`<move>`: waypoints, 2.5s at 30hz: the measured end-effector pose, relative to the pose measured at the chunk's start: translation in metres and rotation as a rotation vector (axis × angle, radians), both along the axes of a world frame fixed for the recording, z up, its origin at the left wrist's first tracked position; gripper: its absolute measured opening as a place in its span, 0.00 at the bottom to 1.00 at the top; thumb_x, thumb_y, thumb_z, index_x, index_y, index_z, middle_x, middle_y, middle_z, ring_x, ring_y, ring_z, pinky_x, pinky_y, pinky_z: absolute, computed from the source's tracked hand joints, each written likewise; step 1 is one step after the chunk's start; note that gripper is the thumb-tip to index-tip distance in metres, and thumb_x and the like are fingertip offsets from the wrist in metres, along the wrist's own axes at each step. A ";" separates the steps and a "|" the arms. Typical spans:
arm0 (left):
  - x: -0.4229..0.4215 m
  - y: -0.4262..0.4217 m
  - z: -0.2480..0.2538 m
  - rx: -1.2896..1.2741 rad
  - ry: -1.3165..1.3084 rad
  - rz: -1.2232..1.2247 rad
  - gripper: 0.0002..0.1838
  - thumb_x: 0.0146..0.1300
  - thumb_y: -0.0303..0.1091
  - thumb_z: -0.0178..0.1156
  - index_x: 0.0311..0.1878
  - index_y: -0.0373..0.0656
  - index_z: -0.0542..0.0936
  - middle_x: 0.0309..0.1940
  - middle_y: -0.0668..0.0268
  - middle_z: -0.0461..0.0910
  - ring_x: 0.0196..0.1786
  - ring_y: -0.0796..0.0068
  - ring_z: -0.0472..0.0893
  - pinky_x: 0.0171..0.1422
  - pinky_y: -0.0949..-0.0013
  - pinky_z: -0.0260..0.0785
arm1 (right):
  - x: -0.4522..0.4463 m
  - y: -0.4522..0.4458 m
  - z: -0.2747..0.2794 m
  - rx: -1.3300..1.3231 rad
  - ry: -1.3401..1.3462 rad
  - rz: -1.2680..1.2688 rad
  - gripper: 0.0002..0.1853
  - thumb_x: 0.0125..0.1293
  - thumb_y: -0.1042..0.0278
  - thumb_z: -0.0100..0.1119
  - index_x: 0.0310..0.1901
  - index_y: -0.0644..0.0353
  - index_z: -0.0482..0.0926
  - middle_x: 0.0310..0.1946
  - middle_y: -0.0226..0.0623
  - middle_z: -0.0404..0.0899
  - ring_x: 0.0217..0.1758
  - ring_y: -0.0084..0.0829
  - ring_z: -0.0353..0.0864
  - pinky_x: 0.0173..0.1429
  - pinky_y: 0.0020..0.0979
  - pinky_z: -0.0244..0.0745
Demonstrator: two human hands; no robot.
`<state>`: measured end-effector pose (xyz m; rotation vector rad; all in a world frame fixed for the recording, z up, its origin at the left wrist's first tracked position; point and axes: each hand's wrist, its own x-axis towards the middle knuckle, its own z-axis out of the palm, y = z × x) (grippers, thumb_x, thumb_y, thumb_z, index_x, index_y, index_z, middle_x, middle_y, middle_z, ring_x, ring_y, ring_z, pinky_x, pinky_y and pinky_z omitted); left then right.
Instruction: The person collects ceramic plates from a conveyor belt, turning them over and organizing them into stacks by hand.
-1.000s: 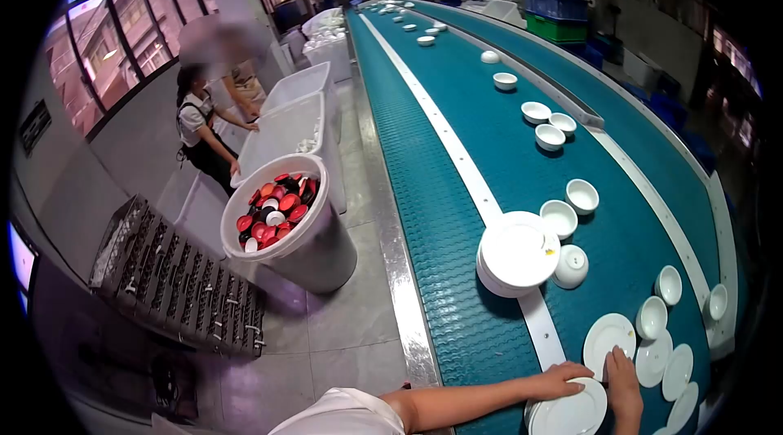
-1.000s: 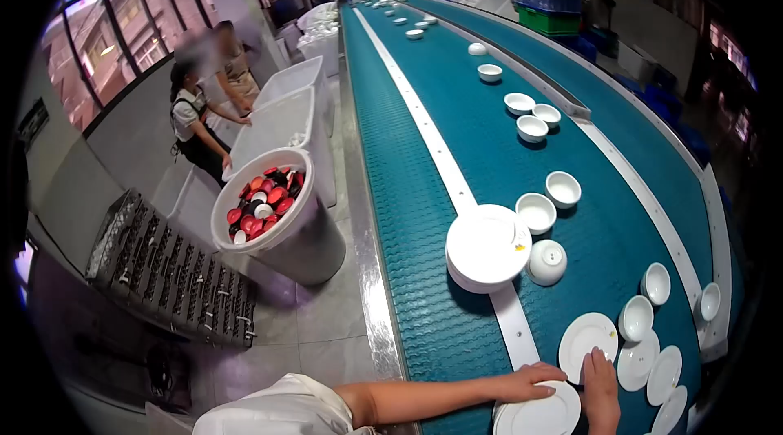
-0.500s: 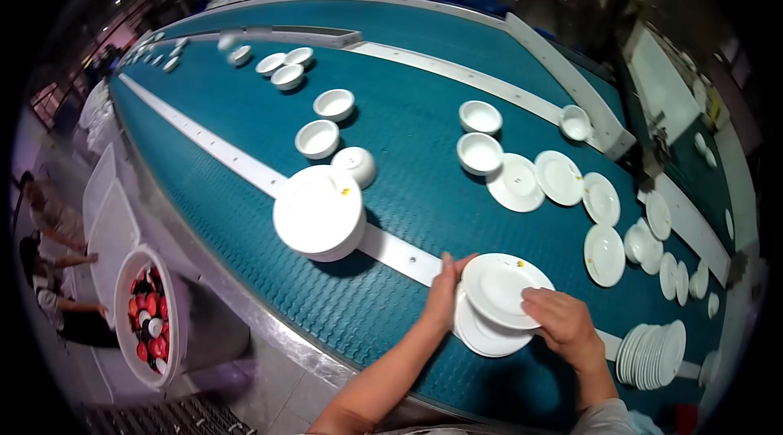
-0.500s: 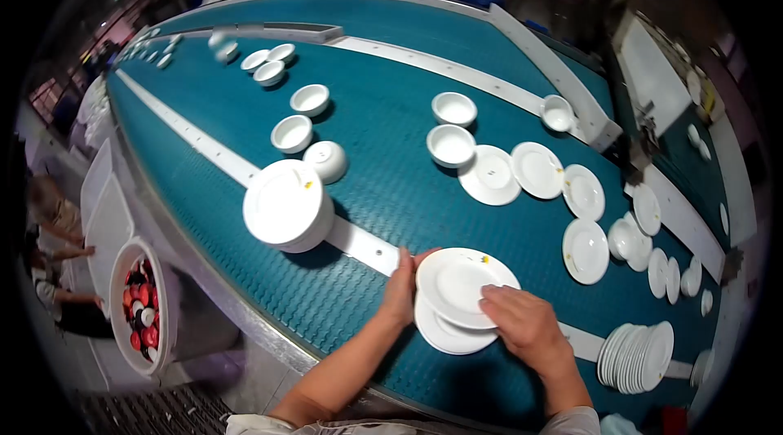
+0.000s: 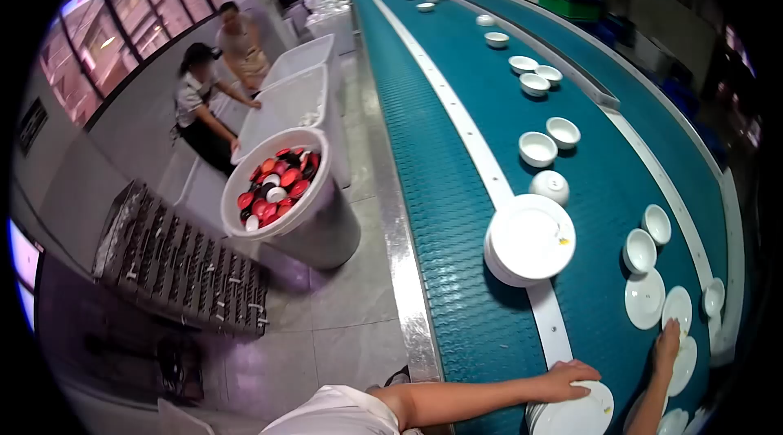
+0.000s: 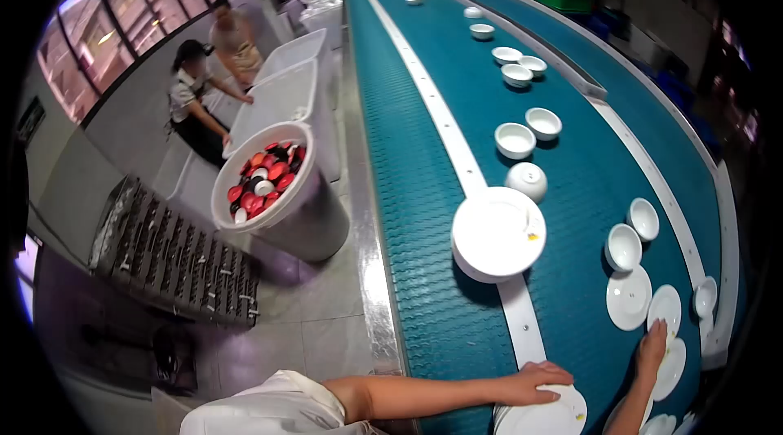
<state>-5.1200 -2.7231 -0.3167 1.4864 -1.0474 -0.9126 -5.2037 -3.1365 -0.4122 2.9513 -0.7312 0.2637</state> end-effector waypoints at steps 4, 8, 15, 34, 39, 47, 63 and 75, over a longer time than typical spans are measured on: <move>0.005 -0.001 -0.003 0.014 0.066 -0.051 0.24 0.61 0.42 0.55 0.59 0.43 0.72 0.61 0.61 0.70 0.67 0.63 0.62 0.69 0.54 0.47 | -0.011 0.000 0.034 0.360 -0.424 -0.066 0.15 0.70 0.71 0.45 0.53 0.68 0.72 0.47 0.53 0.77 0.48 0.44 0.78 0.53 0.34 0.72; -0.001 0.000 -0.011 -0.105 0.040 0.118 0.21 0.63 0.42 0.58 0.54 0.39 0.76 0.54 0.57 0.76 0.59 0.59 0.71 0.65 0.58 0.61 | -0.088 0.181 0.169 0.577 -0.788 -0.197 0.13 0.72 0.65 0.47 0.43 0.69 0.73 0.29 0.34 0.72 0.35 0.25 0.70 0.42 0.27 0.67; 0.041 -0.037 0.007 -0.024 -0.448 0.410 0.19 0.61 0.38 0.58 0.51 0.35 0.76 0.52 0.52 0.76 0.58 0.52 0.72 0.63 0.56 0.61 | -0.147 0.370 0.215 0.256 -0.274 0.296 0.11 0.59 0.68 0.62 0.41 0.63 0.77 0.40 0.40 0.82 0.42 0.38 0.83 0.51 0.38 0.79; 0.085 -0.124 -0.009 0.248 -1.772 0.011 0.13 0.51 0.26 0.56 0.41 0.34 0.77 0.32 0.57 0.78 0.37 0.59 0.78 0.44 0.59 0.66 | 0.045 0.052 0.093 0.100 0.079 -0.151 0.10 0.52 0.74 0.55 0.37 0.65 0.80 0.32 0.51 0.81 0.39 0.49 0.81 0.45 0.43 0.76; 0.103 -0.129 -0.023 0.384 -1.656 0.103 0.14 0.49 0.25 0.57 0.42 0.34 0.77 0.33 0.57 0.76 0.37 0.61 0.78 0.37 0.62 0.71 | -0.053 0.133 0.185 0.499 -0.571 -0.077 0.11 0.64 0.65 0.53 0.37 0.65 0.78 0.27 0.45 0.79 0.29 0.40 0.79 0.36 0.34 0.73; 0.134 -0.128 0.032 -0.088 -1.441 0.703 0.04 0.54 0.29 0.60 0.33 0.45 0.78 0.33 0.64 0.77 0.37 0.60 0.76 0.39 0.58 0.65 | -0.164 0.336 0.203 0.303 -0.238 0.224 0.17 0.51 0.66 0.67 0.42 0.62 0.78 0.45 0.40 0.80 0.51 0.36 0.79 0.56 0.36 0.76; 0.046 -0.197 -0.034 0.409 -0.531 0.480 0.19 0.50 0.39 0.66 0.39 0.32 0.80 0.33 0.55 0.82 0.34 0.67 0.81 0.40 0.66 0.72 | -0.127 0.051 0.074 -0.100 0.267 -0.114 0.31 0.52 0.71 0.63 0.60 0.64 0.67 0.48 0.52 0.75 0.49 0.48 0.76 0.52 0.49 0.71; -0.082 -0.102 0.080 -0.164 0.422 0.331 0.09 0.60 0.29 0.61 0.40 0.34 0.76 0.33 0.60 0.81 0.33 0.77 0.81 0.39 0.75 0.75 | -0.296 0.011 0.095 0.702 -1.266 -0.750 0.20 0.54 0.69 0.57 0.48 0.71 0.76 0.38 0.49 0.82 0.40 0.41 0.83 0.44 0.36 0.77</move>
